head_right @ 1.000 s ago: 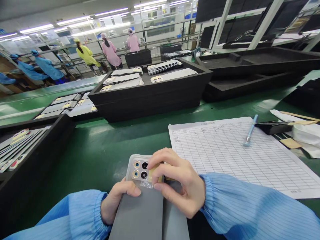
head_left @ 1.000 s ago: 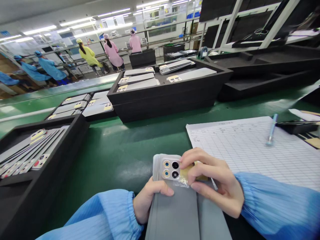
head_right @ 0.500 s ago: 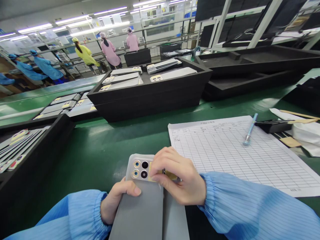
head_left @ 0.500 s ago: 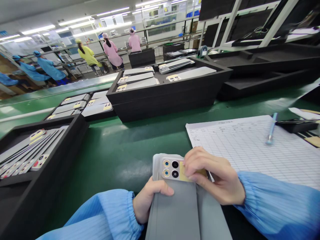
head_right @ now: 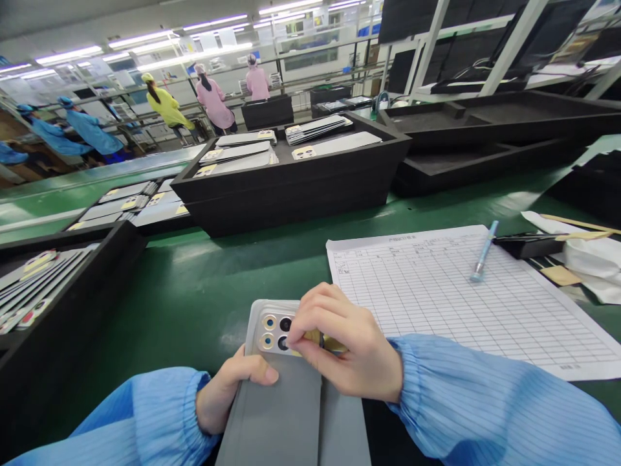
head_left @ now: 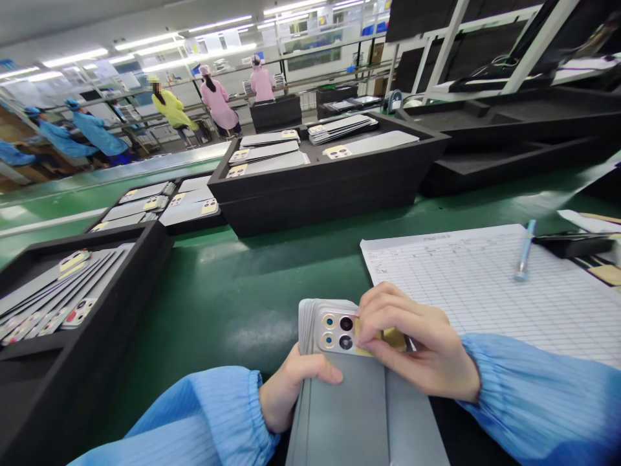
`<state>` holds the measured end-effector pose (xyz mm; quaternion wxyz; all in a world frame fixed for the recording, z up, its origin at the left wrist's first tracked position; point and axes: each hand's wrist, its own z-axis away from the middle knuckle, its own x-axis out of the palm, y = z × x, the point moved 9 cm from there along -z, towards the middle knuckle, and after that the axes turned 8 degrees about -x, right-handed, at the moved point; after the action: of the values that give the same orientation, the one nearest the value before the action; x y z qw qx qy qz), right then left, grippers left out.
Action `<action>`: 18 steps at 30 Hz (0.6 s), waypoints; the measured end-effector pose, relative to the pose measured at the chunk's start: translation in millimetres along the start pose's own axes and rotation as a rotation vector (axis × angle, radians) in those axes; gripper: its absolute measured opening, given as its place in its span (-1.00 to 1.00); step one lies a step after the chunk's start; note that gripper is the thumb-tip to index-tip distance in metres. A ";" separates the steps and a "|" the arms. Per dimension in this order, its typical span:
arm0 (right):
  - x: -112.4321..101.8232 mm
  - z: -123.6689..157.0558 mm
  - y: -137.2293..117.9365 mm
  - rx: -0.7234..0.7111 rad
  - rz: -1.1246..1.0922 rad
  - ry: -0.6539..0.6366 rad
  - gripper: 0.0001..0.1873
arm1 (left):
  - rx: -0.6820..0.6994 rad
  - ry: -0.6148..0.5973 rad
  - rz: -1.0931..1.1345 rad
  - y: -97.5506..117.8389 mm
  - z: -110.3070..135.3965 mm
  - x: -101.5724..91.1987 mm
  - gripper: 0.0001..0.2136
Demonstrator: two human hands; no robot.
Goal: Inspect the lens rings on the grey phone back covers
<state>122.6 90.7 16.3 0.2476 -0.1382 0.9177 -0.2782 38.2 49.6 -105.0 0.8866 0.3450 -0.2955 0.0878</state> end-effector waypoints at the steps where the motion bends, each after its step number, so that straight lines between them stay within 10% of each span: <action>1: -0.5 0.2 0.1 0.009 -0.017 0.000 -0.82 | -0.001 -0.008 0.002 0.2 0.0 0.9 -0.59; 18: 7.1 -2.2 -2.9 -0.025 0.097 -0.059 -0.83 | -0.003 -0.004 0.003 0.0 0.1 2.5 -0.63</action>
<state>115.8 86.5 16.8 0.2862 -0.1047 0.9191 -0.2499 40.1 49.4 -103.4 0.8864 0.3433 -0.2980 0.0878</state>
